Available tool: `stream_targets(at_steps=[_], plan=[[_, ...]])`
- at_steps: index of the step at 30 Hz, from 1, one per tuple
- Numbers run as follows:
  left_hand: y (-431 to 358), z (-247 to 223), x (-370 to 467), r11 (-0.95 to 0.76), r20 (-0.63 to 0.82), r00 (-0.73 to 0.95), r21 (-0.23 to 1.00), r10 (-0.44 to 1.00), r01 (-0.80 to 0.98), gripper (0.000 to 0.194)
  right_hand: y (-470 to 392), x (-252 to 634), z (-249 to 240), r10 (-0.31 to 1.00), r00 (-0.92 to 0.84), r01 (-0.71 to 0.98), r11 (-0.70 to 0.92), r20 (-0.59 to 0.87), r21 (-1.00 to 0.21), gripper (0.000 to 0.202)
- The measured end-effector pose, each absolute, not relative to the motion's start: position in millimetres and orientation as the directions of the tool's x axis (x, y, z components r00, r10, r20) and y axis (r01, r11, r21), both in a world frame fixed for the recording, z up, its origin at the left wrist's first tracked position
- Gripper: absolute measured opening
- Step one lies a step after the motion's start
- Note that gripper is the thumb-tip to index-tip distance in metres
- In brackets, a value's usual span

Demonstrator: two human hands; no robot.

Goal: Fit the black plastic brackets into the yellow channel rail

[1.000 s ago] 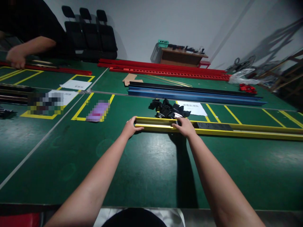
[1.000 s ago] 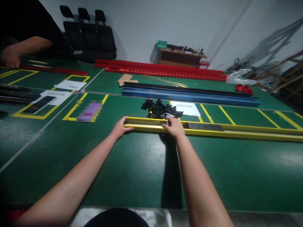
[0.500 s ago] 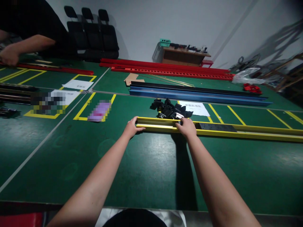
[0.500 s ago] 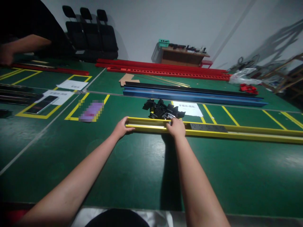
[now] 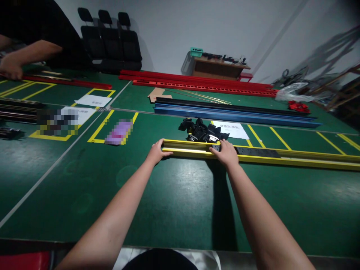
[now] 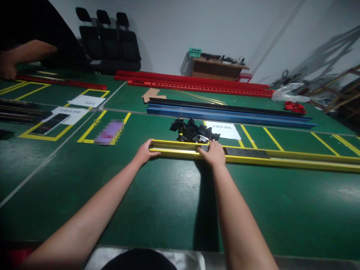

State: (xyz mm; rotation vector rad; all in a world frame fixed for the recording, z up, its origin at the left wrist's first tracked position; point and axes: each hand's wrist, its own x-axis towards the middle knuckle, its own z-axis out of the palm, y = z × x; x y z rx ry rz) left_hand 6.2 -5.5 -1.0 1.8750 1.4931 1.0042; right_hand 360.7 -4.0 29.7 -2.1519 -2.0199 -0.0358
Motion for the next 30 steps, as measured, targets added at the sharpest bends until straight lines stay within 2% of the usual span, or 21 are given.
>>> stream_targets(at_steps=[6, 14, 22, 30], plan=[[-5.9, 0.3, 6.8, -0.235, 0.213, 0.106, 0.798, 0.971, 0.555, 0.073, -1.0, 359.6, 29.7, 0.986, 0.078, 0.991, -0.061, 0.149, -0.115, 0.066], [-4.3, -3.1, 6.5, -0.236, 0.216, 0.103, 0.792, 0.971, 0.563, 0.077, -4.3, 366.0, 31.2, 0.990, 0.035, 0.987, -0.013, 0.133, -0.160, 0.079], [-5.1, -1.4, 7.5, -0.228, 0.208, 0.101, 0.798, 0.973, 0.558, 0.076, -2.6, 365.4, 31.8, 0.986, 0.044, 0.989, -0.021, 0.159, -0.143, 0.064], [-5.1, -0.5, 7.3, -0.224, 0.199, 0.105, 0.804, 0.974, 0.550, 0.077, -4.5, 365.5, 30.2, 0.983, 0.044, 0.991, -0.019, 0.180, -0.136, 0.065]])
